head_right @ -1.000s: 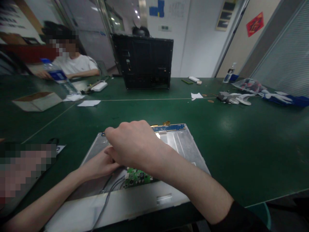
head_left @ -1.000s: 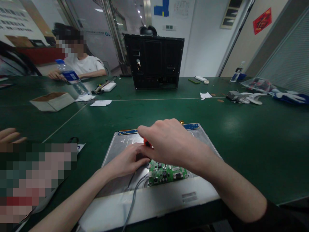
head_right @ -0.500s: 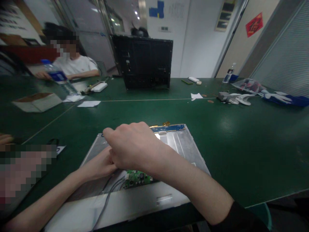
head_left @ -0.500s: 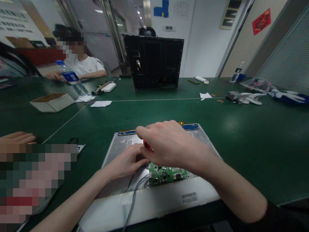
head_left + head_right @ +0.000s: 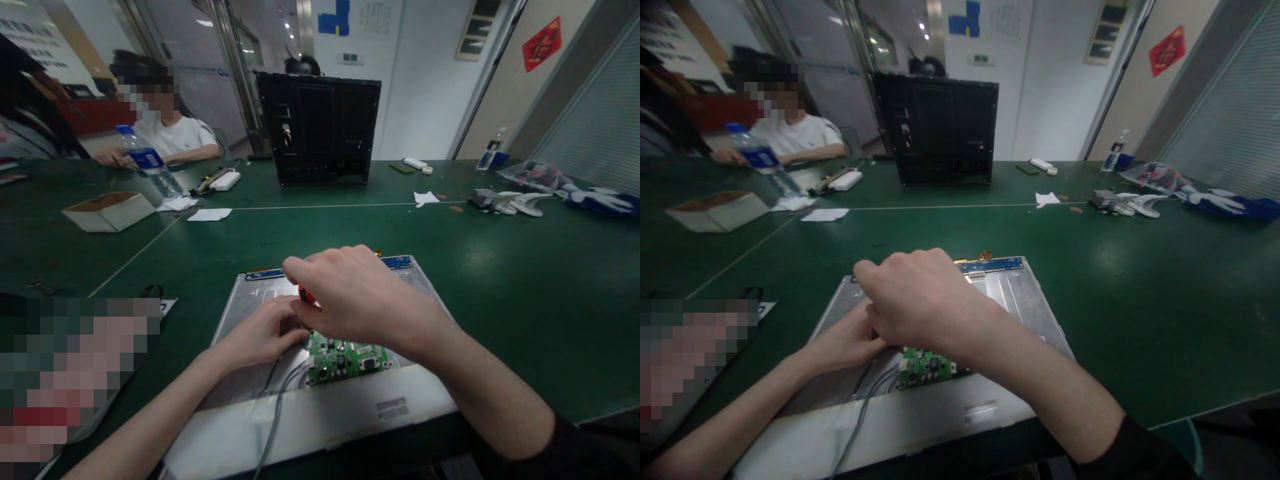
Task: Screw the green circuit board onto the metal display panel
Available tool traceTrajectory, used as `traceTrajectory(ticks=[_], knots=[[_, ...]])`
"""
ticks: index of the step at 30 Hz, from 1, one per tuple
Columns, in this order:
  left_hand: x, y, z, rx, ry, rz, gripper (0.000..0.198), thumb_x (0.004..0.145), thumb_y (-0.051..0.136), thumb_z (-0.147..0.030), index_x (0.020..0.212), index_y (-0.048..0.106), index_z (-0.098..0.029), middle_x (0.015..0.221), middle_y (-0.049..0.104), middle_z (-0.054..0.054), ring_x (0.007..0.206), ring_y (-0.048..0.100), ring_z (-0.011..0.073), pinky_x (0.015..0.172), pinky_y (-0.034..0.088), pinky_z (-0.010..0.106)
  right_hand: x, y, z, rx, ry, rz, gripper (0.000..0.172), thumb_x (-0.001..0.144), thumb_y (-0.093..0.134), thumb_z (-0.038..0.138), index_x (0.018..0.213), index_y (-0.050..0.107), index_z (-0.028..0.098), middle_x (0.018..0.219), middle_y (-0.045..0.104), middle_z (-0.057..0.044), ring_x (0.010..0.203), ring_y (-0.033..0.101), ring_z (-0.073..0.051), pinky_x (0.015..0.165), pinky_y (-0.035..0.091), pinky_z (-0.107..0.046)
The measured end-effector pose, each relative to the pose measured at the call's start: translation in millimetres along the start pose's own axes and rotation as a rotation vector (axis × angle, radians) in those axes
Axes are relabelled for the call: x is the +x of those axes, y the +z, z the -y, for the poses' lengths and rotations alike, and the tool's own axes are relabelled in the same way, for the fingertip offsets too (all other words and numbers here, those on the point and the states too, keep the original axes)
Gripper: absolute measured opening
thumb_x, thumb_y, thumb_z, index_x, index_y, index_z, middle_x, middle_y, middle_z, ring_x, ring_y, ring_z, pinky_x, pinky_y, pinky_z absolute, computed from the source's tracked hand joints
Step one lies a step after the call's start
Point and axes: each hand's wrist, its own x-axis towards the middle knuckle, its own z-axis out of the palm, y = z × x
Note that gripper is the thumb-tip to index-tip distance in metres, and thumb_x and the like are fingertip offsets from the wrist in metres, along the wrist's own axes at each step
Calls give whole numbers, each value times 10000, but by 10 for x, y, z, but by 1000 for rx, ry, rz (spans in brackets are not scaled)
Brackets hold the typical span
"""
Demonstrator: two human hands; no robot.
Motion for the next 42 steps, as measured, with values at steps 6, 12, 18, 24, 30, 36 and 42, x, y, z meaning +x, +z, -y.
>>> traceTrajectory(ticks=[6,12,18,24,30,36,42], knots=[[8,-17,-11,-26,20,-5,73,820,568,-237,777,609,-193,757,688,14,718,629,202,700,498,324,1,1,-6,-3,8,12,121,941,574,211,1018,657,168,863,735,-40,647,584,-145,524,199,-298],[2,3,-16,-25,37,-13,128,848,558,-240,732,589,-195,713,664,4,694,619,194,710,495,322,16,13,-11,-5,27,31,159,943,577,227,1066,664,176,897,748,-48,678,604,-155,537,214,-297],[5,25,-9,-46,8,-6,105,837,556,-237,750,599,-197,765,701,16,731,635,200,710,508,321,34,31,-11,-12,14,48,127,937,576,225,1026,652,175,901,749,-46,689,630,-162,525,209,-302],[1,26,4,-27,-9,-16,98,832,561,-269,819,628,-198,843,724,40,797,649,221,758,523,349,39,51,-20,-14,6,45,107,935,593,234,1011,642,178,901,749,-42,697,642,-160,523,217,-299],[-3,22,3,-13,-21,-20,103,831,566,-282,823,629,-200,800,700,38,796,644,230,767,531,372,42,61,-31,-15,-13,41,116,951,617,273,1004,627,170,861,741,-44,683,641,-162,519,238,-287],[13,19,3,-32,46,-3,132,850,556,-281,816,648,-193,882,732,60,845,659,237,781,535,372,6,13,-22,30,-59,85,172,919,605,227,1075,597,153,912,730,-59,696,626,-164,504,248,-284],[-6,15,-24,-16,-38,-1,104,832,558,-244,833,648,-190,833,724,43,791,655,219,735,547,346,40,57,-24,-6,-14,51,145,946,586,244,1071,598,170,867,738,-52,666,627,-165,513,250,-283]])
